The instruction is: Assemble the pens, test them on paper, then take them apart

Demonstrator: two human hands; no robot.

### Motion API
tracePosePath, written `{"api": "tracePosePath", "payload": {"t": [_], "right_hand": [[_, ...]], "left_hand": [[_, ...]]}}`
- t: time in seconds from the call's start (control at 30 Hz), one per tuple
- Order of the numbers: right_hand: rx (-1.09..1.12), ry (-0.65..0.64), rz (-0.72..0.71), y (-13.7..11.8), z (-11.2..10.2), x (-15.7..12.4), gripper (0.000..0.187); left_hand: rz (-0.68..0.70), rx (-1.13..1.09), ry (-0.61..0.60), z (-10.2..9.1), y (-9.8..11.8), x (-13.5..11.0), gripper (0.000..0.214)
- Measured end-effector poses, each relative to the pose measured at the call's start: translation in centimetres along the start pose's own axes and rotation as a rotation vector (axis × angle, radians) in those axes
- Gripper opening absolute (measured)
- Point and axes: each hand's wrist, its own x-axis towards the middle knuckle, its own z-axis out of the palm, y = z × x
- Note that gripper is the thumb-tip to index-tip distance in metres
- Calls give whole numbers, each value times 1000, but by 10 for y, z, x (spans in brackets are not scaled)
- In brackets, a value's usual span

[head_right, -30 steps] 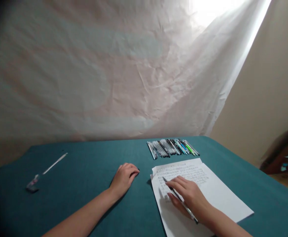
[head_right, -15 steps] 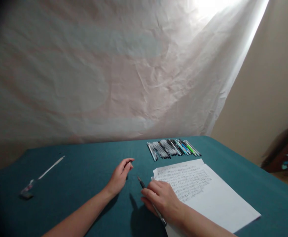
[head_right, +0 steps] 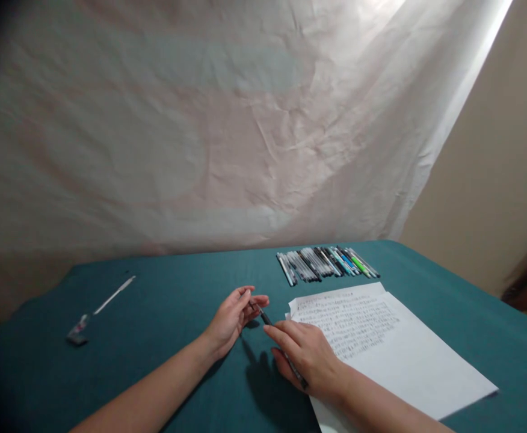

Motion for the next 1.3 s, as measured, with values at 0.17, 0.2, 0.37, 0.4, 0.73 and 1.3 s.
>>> {"api": "tracePosePath", "payload": {"t": [0.17,0.2,0.37,0.4,0.73,1.3], "right_hand": [[11,-29,21,-1,1,0,41],[14,-35,26,-2,1,1,41],[-4,-42,32,-2,2,2,40],[-15,-39,30,-2,3,2,39],[-180,23,-27,7,19,-4,29],[-211,-88,13,2,9,3,27]], "left_hand": [[-32,-17,-43,5,-1,-5,30],[-35,-22,-53,6,-2,-6,30],[-46,-22,-95,12,-5,-11,33],[-45,-9,-103,14,-6,-12,33],[71,273,-76,16,-13,-11,43],[47,254,-40,14,-13,-10,48]]}}
